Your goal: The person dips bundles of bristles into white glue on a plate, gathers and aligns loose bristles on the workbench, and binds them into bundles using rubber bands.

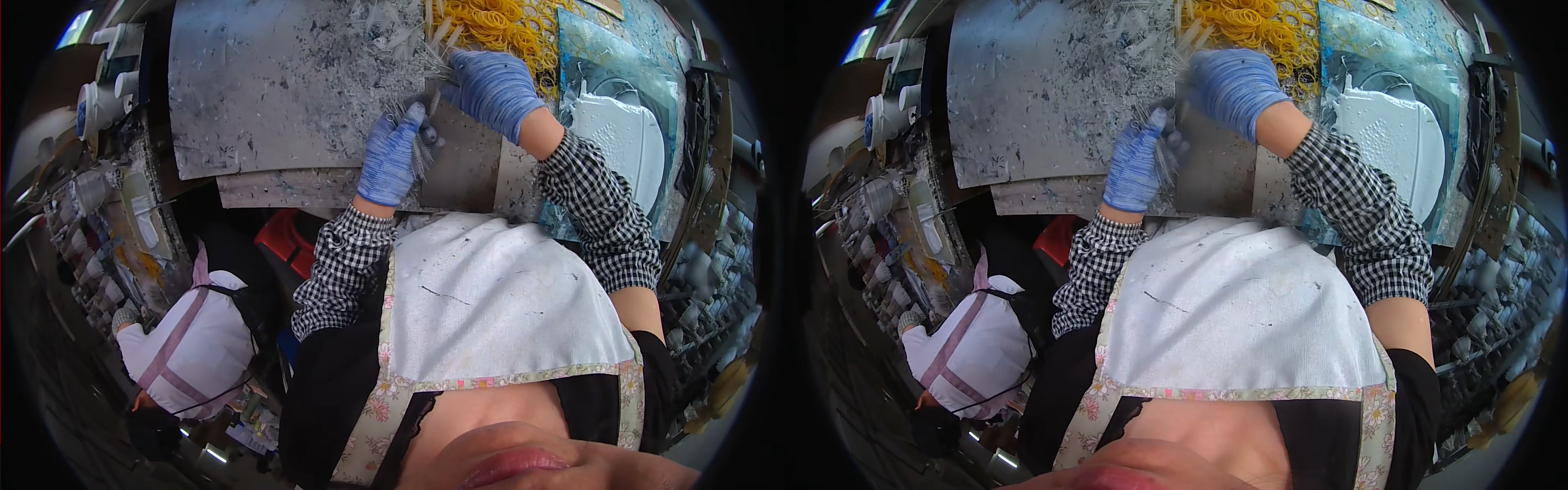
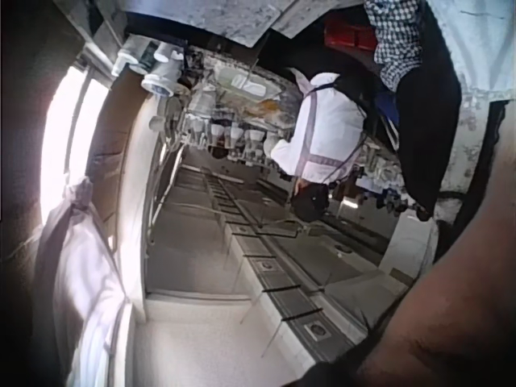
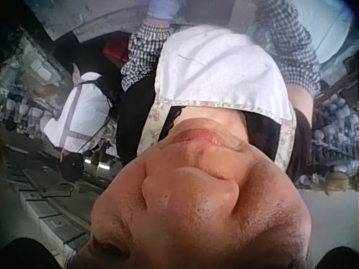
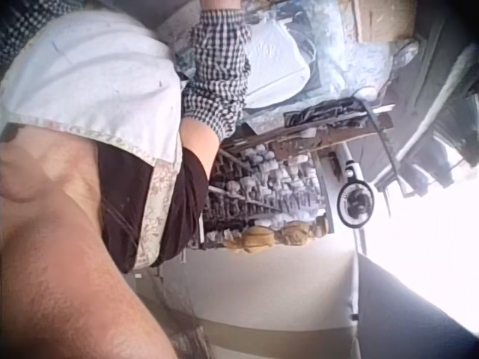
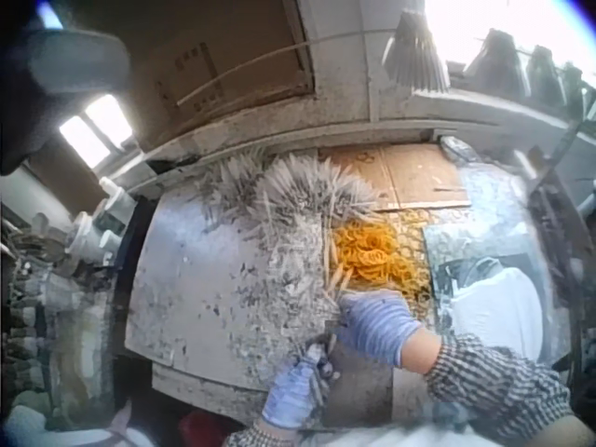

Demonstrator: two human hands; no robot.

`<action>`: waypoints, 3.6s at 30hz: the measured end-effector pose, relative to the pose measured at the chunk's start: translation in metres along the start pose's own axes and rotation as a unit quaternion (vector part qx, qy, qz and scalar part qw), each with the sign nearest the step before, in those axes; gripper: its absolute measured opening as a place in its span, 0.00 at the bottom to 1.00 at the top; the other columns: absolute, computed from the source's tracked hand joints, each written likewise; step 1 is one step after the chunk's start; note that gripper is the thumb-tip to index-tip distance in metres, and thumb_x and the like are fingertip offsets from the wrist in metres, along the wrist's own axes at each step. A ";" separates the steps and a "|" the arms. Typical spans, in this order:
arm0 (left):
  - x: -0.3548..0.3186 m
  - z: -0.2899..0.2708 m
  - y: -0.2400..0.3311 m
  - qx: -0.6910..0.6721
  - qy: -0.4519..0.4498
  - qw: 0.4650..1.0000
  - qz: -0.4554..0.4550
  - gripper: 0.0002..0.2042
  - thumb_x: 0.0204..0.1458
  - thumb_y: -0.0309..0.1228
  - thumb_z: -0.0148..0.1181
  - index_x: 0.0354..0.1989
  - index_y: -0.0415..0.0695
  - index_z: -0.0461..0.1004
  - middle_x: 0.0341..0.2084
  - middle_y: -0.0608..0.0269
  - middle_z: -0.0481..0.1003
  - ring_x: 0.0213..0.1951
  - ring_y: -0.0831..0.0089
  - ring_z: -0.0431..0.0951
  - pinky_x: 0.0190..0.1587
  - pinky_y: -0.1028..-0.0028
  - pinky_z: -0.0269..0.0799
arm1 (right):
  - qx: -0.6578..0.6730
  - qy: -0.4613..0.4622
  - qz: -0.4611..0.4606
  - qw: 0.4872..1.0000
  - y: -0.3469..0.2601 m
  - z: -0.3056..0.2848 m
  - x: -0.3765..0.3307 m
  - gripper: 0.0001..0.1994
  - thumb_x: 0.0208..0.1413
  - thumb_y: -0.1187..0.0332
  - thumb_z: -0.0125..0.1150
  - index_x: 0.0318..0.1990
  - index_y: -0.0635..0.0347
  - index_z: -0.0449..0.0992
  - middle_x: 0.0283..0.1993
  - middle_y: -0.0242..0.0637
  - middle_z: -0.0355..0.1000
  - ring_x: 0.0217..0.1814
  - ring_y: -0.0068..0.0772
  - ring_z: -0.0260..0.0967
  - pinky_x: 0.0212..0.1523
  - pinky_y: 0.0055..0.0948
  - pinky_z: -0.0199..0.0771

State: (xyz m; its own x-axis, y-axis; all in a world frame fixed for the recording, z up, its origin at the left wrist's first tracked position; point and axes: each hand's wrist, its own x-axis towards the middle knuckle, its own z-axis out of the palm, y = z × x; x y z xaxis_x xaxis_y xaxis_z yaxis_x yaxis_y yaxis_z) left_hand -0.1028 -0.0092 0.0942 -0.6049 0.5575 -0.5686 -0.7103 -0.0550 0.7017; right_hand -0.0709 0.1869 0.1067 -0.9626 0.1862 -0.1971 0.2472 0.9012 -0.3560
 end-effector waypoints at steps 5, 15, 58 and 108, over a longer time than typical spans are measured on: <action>-0.009 0.025 -0.008 0.068 0.037 0.997 0.028 0.16 0.64 0.40 0.56 0.53 0.42 0.73 0.35 0.68 0.75 0.34 0.80 0.75 0.41 0.78 0.76 | 0.066 0.005 -0.001 0.998 0.005 0.008 -0.035 0.18 0.57 0.52 0.62 0.42 0.58 0.76 0.35 0.45 0.77 0.38 0.51 0.77 0.38 0.44 0.76; -0.023 0.041 -0.021 0.088 -0.004 0.992 0.092 0.14 0.65 0.37 0.55 0.52 0.42 0.73 0.41 0.65 0.78 0.43 0.79 0.77 0.47 0.77 0.74 | 0.157 -0.112 -0.036 0.981 -0.003 0.019 -0.087 0.27 0.58 0.60 0.61 0.63 0.60 0.64 0.32 0.50 0.78 0.33 0.51 0.78 0.35 0.41 0.79; -0.037 0.010 -0.019 0.006 -0.018 1.000 -0.022 0.16 0.62 0.36 0.58 0.52 0.38 0.74 0.41 0.60 0.78 0.41 0.77 0.78 0.43 0.75 0.77 | 0.268 0.174 -0.260 0.911 0.022 -0.004 -0.084 0.17 0.50 0.75 0.67 0.49 0.53 0.78 0.45 0.38 0.79 0.42 0.42 0.77 0.43 0.35 0.77; -0.043 0.002 -0.046 -0.393 -0.046 0.917 0.053 0.09 0.62 0.27 0.46 0.41 0.41 0.74 0.45 0.53 0.76 0.58 0.59 0.71 0.70 0.50 0.59 | 0.257 0.072 -0.005 0.964 -0.030 0.046 -0.150 0.16 0.48 0.67 0.72 0.45 0.60 0.80 0.35 0.44 0.77 0.34 0.38 0.76 0.38 0.30 0.76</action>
State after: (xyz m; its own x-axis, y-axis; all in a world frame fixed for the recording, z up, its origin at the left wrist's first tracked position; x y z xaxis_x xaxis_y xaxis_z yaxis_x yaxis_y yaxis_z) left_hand -0.0432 -0.0286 0.0869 -0.6778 0.5806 -0.4511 -0.7118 -0.6719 0.2047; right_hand 0.0715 0.1141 0.1044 -0.9614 0.2642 -0.0766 0.2254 0.5973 -0.7697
